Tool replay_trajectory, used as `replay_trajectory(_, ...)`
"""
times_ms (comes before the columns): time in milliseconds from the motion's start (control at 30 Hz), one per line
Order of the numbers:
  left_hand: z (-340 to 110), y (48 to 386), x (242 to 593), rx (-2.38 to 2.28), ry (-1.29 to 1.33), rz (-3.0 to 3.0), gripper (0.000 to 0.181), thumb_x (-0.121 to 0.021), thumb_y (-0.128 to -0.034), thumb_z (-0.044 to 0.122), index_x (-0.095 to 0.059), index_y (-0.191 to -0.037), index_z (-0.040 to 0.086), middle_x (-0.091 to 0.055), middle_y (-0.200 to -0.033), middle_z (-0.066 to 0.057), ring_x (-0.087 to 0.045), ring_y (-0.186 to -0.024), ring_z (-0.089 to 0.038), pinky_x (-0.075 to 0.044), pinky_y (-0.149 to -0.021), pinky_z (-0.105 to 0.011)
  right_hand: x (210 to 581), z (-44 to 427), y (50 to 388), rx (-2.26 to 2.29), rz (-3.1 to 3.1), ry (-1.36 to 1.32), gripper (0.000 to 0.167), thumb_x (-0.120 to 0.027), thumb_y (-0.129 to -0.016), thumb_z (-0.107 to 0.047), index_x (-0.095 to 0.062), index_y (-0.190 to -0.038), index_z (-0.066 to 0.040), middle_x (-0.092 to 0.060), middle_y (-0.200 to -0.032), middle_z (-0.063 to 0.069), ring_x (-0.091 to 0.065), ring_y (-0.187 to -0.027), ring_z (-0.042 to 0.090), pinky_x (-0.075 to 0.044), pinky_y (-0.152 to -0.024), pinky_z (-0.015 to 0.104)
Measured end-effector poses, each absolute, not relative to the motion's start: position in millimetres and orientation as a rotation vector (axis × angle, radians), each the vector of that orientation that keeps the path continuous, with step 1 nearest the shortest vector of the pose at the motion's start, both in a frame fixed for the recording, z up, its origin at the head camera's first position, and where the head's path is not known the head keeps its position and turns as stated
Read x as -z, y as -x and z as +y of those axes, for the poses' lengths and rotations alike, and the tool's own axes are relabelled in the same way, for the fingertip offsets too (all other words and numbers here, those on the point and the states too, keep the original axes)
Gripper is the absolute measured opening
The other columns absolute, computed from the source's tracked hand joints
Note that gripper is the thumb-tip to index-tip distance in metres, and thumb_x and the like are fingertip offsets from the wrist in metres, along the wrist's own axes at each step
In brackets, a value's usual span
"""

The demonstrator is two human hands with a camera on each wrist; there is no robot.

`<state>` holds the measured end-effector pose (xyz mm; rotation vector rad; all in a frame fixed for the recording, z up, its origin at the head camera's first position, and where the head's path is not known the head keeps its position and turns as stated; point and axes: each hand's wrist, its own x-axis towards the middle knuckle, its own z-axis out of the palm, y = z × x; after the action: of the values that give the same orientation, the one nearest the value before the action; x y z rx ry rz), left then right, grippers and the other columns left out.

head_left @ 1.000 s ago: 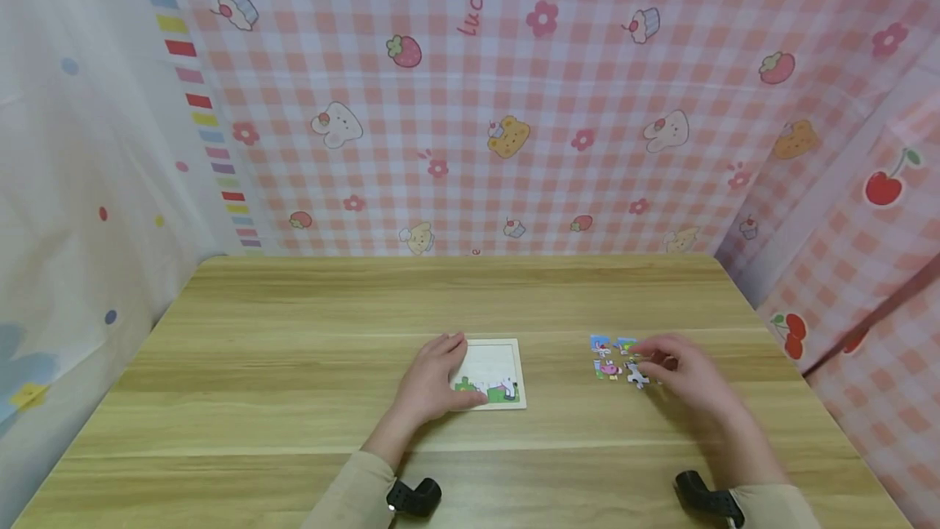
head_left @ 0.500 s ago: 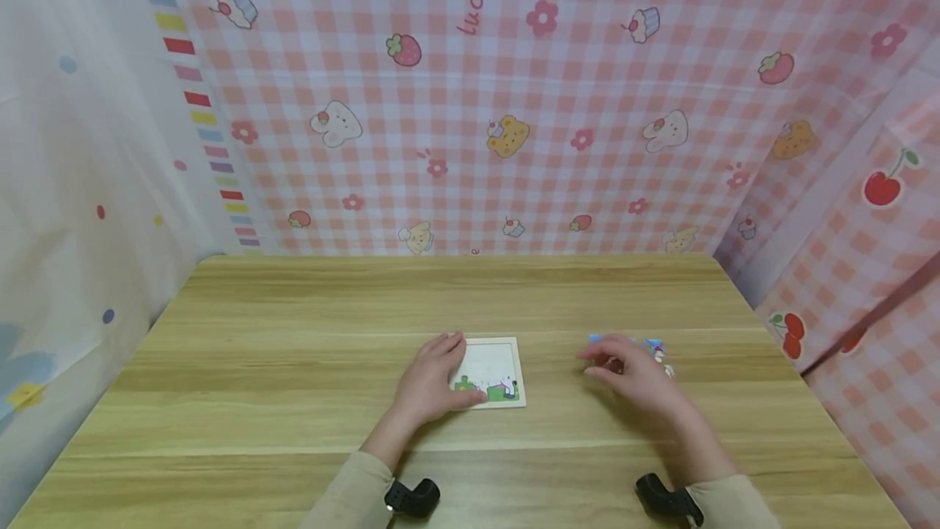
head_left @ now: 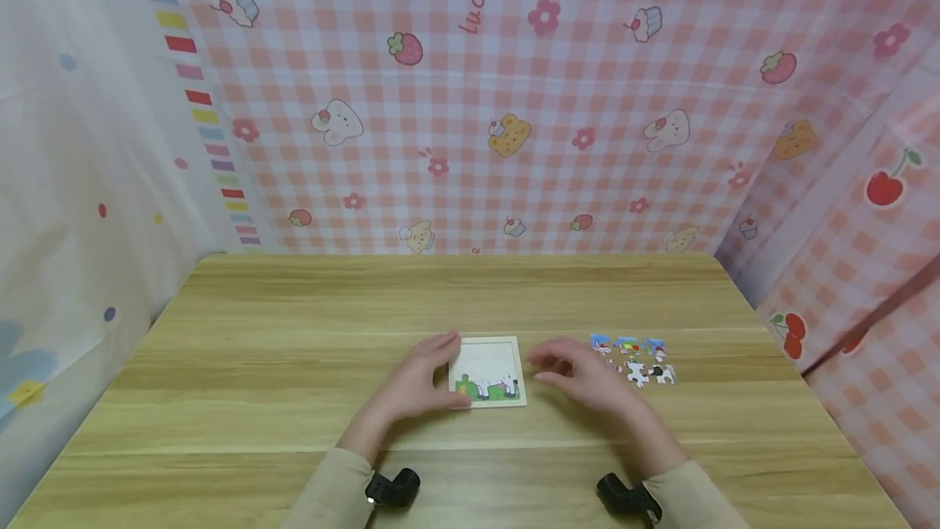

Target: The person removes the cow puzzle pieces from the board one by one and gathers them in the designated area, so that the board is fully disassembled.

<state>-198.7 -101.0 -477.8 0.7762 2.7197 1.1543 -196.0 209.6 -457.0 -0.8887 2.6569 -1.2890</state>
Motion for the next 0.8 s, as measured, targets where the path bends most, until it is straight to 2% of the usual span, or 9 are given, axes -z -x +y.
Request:
replay_trajectory(367, -114.3, 203.2, 467.8, -0.996, -0.877, 2.688, 0.099, -0.091, -0.0778, 0.038, -0.044, -0.153, -0.004, -0.034, -0.165, -0.018, -0.027, -0.154, -0.039, -0.024, -0.124, -0.054, 450.9, 162.8, 199.3, 1.167, 2.624, 0.958, 0.03, -0.074, -0.096, -0.013, -0.072, -0.124, -0.003, -0.073, -0.111, 0.007, -0.065, -0.094, 0.015, -0.057, -0.083, 0.029)
replay_trajectory(800, -118.2, 207.3, 468.3, -0.955, -0.908, 2.641, 0.092, -0.088, -0.0806, 0.033, -0.045, -0.152, -0.006, -0.033, -0.165, -0.019, -0.023, -0.154, -0.041, -0.023, -0.124, -0.058, 454.5, 127.4, 201.7, 1.045, 2.659, 0.982, 0.03, -0.082, -0.088, -0.011, -0.074, -0.115, 0.0, -0.07, -0.098, 0.004, -0.062, -0.087, 0.012, -0.054, -0.078, 0.024)
